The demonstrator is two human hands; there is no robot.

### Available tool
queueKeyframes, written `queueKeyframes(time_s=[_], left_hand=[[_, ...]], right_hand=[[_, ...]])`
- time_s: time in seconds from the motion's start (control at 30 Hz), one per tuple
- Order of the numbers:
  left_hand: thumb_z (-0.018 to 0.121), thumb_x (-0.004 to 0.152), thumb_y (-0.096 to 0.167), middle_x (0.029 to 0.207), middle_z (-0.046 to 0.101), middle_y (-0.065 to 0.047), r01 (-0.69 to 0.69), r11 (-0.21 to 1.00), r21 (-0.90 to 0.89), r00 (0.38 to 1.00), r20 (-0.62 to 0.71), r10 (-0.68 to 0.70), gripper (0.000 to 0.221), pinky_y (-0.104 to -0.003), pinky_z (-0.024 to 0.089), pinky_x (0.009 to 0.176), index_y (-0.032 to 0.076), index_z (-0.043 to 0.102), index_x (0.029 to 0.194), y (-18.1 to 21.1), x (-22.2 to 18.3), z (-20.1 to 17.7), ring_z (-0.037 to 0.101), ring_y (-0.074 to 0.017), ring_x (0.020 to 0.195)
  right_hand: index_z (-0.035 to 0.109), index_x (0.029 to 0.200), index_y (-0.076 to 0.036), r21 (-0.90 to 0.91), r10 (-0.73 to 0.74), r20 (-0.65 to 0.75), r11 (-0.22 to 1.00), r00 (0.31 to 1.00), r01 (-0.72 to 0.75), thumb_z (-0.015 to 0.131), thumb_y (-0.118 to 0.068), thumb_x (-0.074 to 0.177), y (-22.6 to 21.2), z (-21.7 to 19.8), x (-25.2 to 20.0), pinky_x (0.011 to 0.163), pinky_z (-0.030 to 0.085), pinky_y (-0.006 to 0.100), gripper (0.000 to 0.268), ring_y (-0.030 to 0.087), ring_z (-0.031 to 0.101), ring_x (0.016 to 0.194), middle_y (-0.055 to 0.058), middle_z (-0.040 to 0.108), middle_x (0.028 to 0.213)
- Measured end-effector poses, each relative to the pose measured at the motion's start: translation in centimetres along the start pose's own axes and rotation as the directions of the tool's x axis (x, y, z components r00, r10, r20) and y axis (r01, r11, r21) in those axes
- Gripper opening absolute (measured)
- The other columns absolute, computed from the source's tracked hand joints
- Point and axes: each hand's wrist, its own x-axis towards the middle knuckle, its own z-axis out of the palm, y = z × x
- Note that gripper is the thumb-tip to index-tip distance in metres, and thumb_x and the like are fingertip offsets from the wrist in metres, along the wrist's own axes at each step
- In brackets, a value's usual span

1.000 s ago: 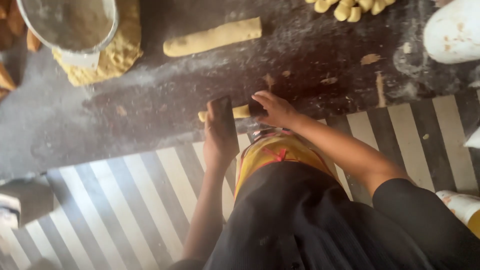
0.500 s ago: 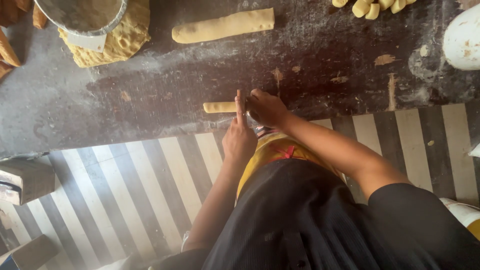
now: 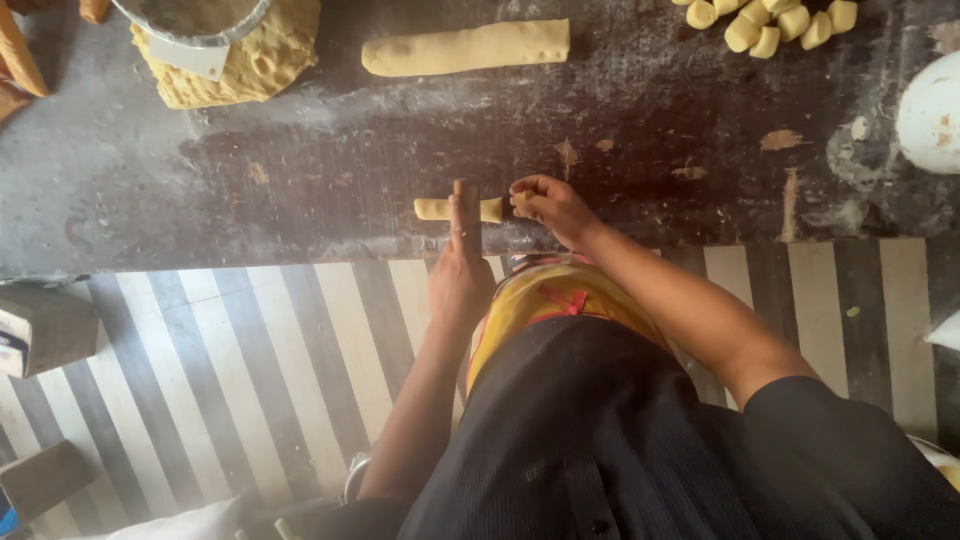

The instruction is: Rolling and cutting dough into small pieces for baking in a bakery environment.

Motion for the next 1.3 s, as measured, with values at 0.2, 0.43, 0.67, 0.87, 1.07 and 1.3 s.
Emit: queueKeyframes(time_s=[0.2,0.43,0.67,0.87,1.07,1.3], left_hand=[[0.052,0.083,0.0,0.123,0.069,-0.018,0.292,0.944,0.153,0.894,0.308,-0.326,0.102,-0.045,0.056,0.063,0.023,0.002,0.17,0.2,0.3,1.6,0.071,-0.0351,0.081],[0.052,0.092,0.005,0.129,0.068,-0.022,0.198,0.98,0.012,0.973,0.123,-0.198,0.09,-0.046,0.057,0.059,0.02,0.001,0.164,-2.3,1.4,4.9,0.073,-0.0381,0.082],[0.043,0.08,-0.009,0.171,0.026,-0.01,0.052,0.997,-0.063,0.999,0.003,-0.052,0.098,-0.04,0.06,0.07,0.015,0.002,0.166,-1.4,-0.6,-0.2,0.066,-0.0389,0.123],[0.047,0.071,-0.01,0.166,0.038,-0.011,0.185,0.983,-0.01,0.974,0.136,-0.182,0.107,-0.045,0.056,0.062,0.02,0.002,0.164,-1.4,-0.3,-1.2,0.071,-0.0385,0.1],[0.051,0.076,-0.004,0.119,0.069,-0.022,0.298,0.949,0.102,0.912,0.265,-0.314,0.109,-0.048,0.056,0.061,0.026,-0.003,0.166,-1.7,0.2,0.2,0.071,-0.0395,0.083],[0.063,0.089,0.012,0.11,0.072,-0.023,0.285,0.957,0.049,0.942,0.168,-0.289,0.1,-0.049,0.055,0.06,0.023,-0.003,0.163,-3.0,3.0,3.2,0.072,-0.0392,0.079]], right_hand=[[0.066,0.116,-0.007,-0.834,-0.162,0.008,0.544,0.987,0.096,0.076,-0.035,0.089,-5.7,6.0,-1.9,0.081,0.058,0.041,0.04,0.027,0.072,0.096,0.012,0.073,0.108],[0.058,0.123,-0.011,-0.985,0.005,-0.008,0.175,1.0,-0.009,0.059,-0.04,0.101,-6.6,7.3,-1.2,0.079,0.057,0.052,0.036,0.038,0.073,0.094,0.015,0.074,0.102],[0.069,0.115,-0.008,-0.552,0.018,0.156,0.831,0.988,0.072,0.061,-0.041,0.1,-2.0,-0.2,-1.2,0.065,0.054,0.036,0.037,0.02,0.067,0.075,0.012,0.069,0.09],[0.07,0.112,-0.01,-0.568,0.001,0.092,0.821,0.996,0.051,0.063,-0.042,0.097,-1.9,2.1,-0.5,0.061,0.057,0.032,0.036,0.017,0.069,0.072,0.009,0.074,0.091],[0.065,0.115,-0.011,-0.97,-0.155,0.143,0.176,0.978,0.17,0.065,-0.047,0.096,-6.1,8.2,-0.6,0.065,0.059,0.041,0.04,0.025,0.075,0.075,0.009,0.076,0.087],[0.062,0.114,-0.009,-0.996,-0.057,0.086,0.026,0.995,0.087,0.06,-0.042,0.099,-6.9,9.5,0.1,0.061,0.057,0.044,0.036,0.031,0.074,0.074,0.013,0.074,0.085]])
